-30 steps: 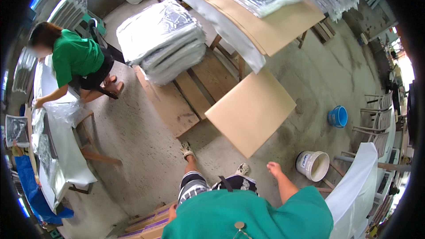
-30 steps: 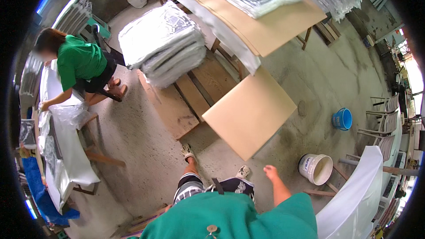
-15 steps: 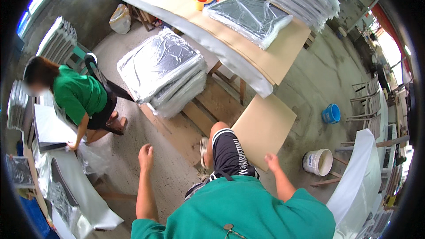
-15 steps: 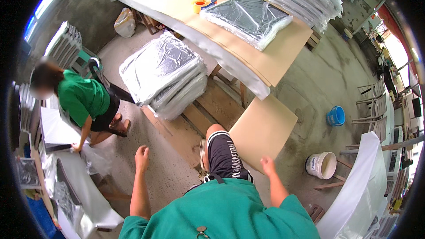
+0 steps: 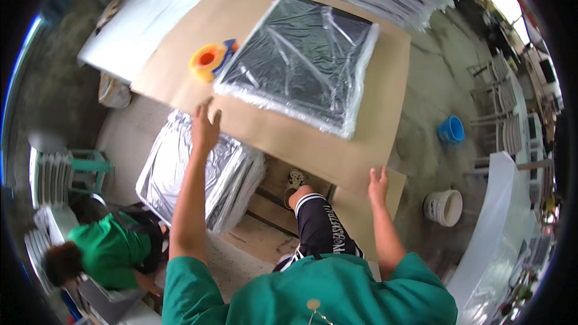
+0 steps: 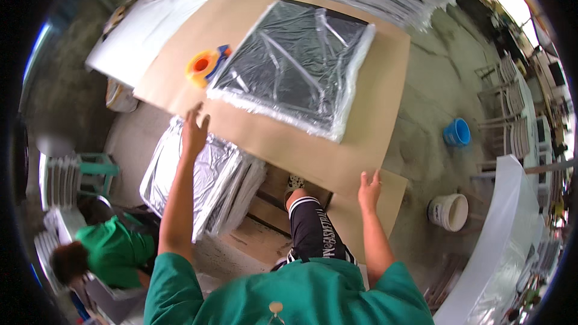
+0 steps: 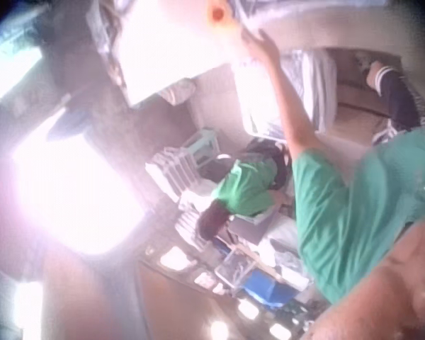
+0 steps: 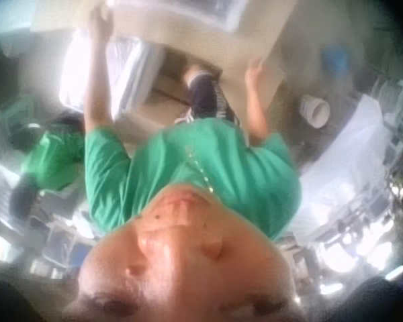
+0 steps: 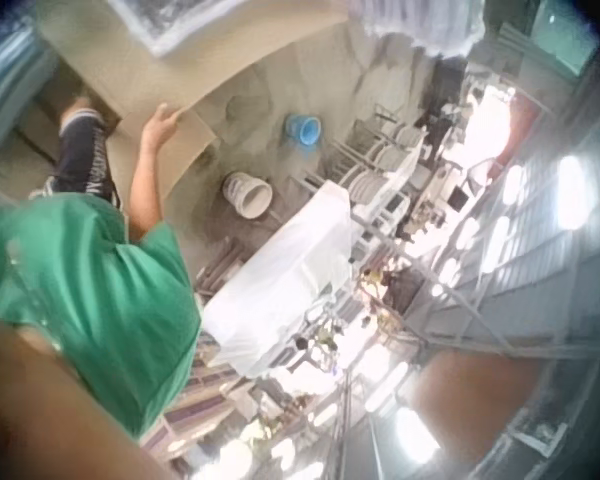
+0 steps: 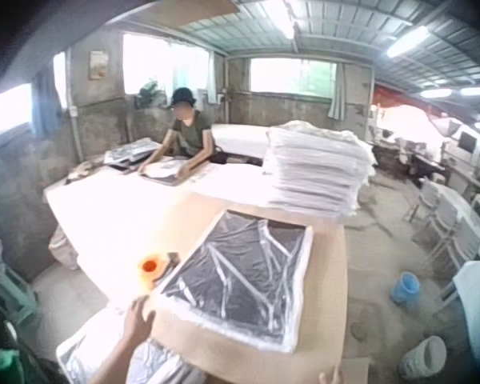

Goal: The person wraps individual flat items in brown paper by placing them on a large sheet, folding the paper over them, and securing the folds with tape from a hand dispenser.

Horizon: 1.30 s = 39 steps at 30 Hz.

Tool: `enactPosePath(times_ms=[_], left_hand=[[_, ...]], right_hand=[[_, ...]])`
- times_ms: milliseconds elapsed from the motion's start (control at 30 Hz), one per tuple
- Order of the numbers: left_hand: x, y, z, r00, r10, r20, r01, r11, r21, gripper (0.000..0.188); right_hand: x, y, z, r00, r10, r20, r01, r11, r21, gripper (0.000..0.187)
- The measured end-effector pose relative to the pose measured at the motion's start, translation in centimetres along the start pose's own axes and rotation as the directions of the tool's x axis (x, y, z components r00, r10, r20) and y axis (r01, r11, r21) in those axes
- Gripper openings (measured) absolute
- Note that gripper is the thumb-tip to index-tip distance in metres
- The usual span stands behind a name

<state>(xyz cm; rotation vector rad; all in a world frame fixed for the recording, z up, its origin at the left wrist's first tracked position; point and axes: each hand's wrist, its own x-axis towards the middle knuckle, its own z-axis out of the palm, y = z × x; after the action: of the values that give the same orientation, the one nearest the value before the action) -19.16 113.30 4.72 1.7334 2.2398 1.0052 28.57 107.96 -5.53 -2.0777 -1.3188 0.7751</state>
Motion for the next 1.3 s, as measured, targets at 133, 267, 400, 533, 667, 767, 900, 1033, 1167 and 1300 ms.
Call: enactPosePath(times_ms=[133, 267, 400, 533, 667, 767, 900, 1033, 1167, 1300], left_hand=[[10.9, -1.2, 4.8, 0.991, 0.002, 0.137, -0.039, 0.963, 0.268, 0.060], [14.5, -3.7, 7.3, 0.957, -0.113, 0.269, -0.025, 0.886, 0.464, 0.066], [17.2, -2.1, 6.0, 0.915, -0.226, 0.334, -0.010, 0.814, 0.581, 0.061], [19.2, -6.1, 4.9, 0.958, -0.067, 0.278, -0.151, 0.708, 0.690, 0.060], [20.9, -5.5, 3.3, 0.887, -0.182, 0.424, -0.150, 0.756, 0.637, 0.057], [21.0, -8.9, 1.8, 0.922, -0.318, 0.222, 0.133, 0.797, 0.590, 0.053], [21.0, -15.3, 0.3, 0.882, -0.471, -0.006, 0.407, 0.756, 0.512, 0.049], [14.8, -24.3, -7.0, 0.782, -0.563, -0.267, 0.620, 0.665, 0.416, 0.045], [7.1, -26.5, -11.5, 0.624, -0.738, -0.257, 0.776, 0.625, 0.087, 0.042], [0.2, -21.6, -12.8, 0.596, -0.786, -0.167, 0.774, 0.617, -0.142, 0.040]], right_hand=[[-0.7, -2.0, -0.5, 0.987, -0.034, -0.155, 0.010, 0.989, -0.150, 0.056], [-1.1, -6.1, -1.7, 0.931, -0.234, -0.280, 0.170, 0.957, -0.233, 0.054], [1.9, -6.7, -3.7, 0.956, 0.277, -0.096, -0.259, 0.951, 0.172, 0.062], [3.4, -4.0, -2.8, 0.903, 0.424, 0.071, -0.380, 0.708, 0.595, 0.064], [-1.2, -9.1, -2.5, 0.736, 0.646, 0.201, -0.395, 0.169, 0.903, 0.057], [-3.8, -12.4, 0.3, 0.693, 0.676, 0.251, -0.298, -0.048, 0.953, 0.050], [-4.1, -12.1, 5.6, 0.683, 0.610, 0.402, -0.432, -0.107, 0.895, 0.036], [-3.7, -21.8, 10.7, 0.599, 0.218, 0.770, -0.673, -0.385, 0.632, 0.029], [-3.2, -22.7, 13.0, 0.624, 0.037, 0.781, -0.665, -0.499, 0.555, 0.023], [0.4, -24.4, 11.8, 0.541, 0.179, 0.822, -0.544, -0.670, 0.504, 0.027]])
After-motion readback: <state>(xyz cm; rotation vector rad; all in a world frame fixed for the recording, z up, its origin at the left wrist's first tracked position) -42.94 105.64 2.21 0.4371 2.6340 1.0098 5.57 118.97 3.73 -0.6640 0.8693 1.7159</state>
